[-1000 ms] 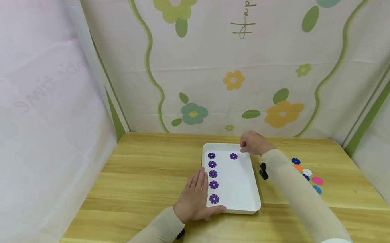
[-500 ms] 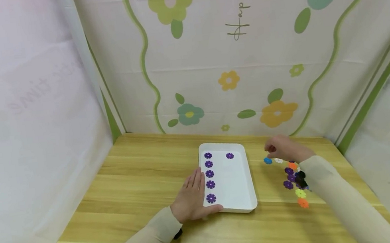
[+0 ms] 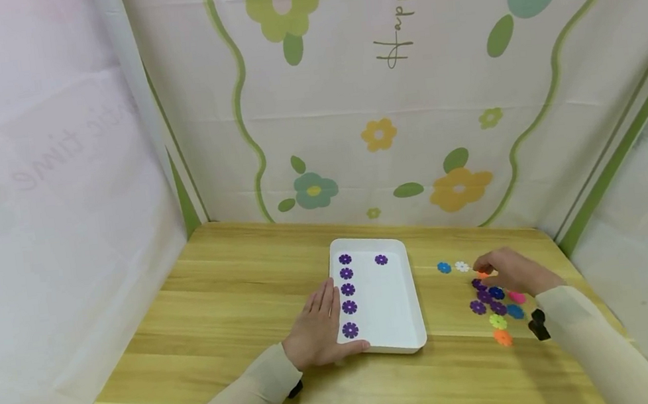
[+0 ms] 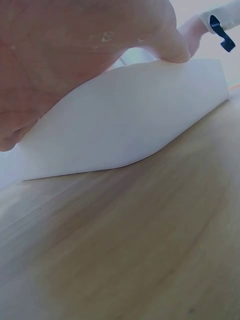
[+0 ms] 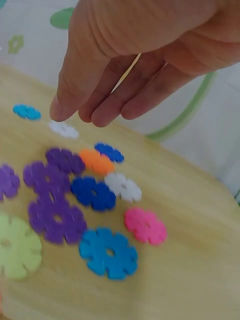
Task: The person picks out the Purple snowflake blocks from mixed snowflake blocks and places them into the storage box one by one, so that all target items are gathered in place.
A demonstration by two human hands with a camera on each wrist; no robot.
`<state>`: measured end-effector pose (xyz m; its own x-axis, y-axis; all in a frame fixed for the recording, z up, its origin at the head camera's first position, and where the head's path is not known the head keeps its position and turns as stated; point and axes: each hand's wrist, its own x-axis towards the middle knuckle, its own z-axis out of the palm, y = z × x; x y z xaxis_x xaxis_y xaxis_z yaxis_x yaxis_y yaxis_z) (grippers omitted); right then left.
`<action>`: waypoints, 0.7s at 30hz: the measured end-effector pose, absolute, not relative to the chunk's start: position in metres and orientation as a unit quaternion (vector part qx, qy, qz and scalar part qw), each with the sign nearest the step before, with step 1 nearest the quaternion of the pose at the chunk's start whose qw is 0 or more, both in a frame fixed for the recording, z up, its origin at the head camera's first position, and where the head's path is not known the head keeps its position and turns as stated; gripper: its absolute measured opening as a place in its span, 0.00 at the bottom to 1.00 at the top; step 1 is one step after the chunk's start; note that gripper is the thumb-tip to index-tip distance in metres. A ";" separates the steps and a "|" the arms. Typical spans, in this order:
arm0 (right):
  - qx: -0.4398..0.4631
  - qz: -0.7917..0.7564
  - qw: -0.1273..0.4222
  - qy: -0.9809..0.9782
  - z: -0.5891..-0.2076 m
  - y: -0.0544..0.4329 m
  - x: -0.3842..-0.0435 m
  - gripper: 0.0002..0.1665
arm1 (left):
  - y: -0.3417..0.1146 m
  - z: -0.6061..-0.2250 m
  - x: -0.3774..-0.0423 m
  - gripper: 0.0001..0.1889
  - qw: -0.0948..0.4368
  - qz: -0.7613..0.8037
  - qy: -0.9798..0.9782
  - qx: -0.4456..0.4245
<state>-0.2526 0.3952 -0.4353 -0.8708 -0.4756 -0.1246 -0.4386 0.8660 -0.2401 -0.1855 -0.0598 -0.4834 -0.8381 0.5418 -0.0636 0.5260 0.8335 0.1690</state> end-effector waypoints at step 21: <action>-0.243 -0.119 0.052 0.961 -0.479 0.415 -0.254 0.15 | -0.060 -0.484 -0.185 0.64 0.047 0.068 0.955 0.285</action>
<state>-0.2543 0.4151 -0.4793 -0.8769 -0.4789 -0.0428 -0.4540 0.8541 -0.2539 -0.1848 -0.0599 -0.4839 -0.8332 0.5507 -0.0499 0.5380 0.8282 0.1572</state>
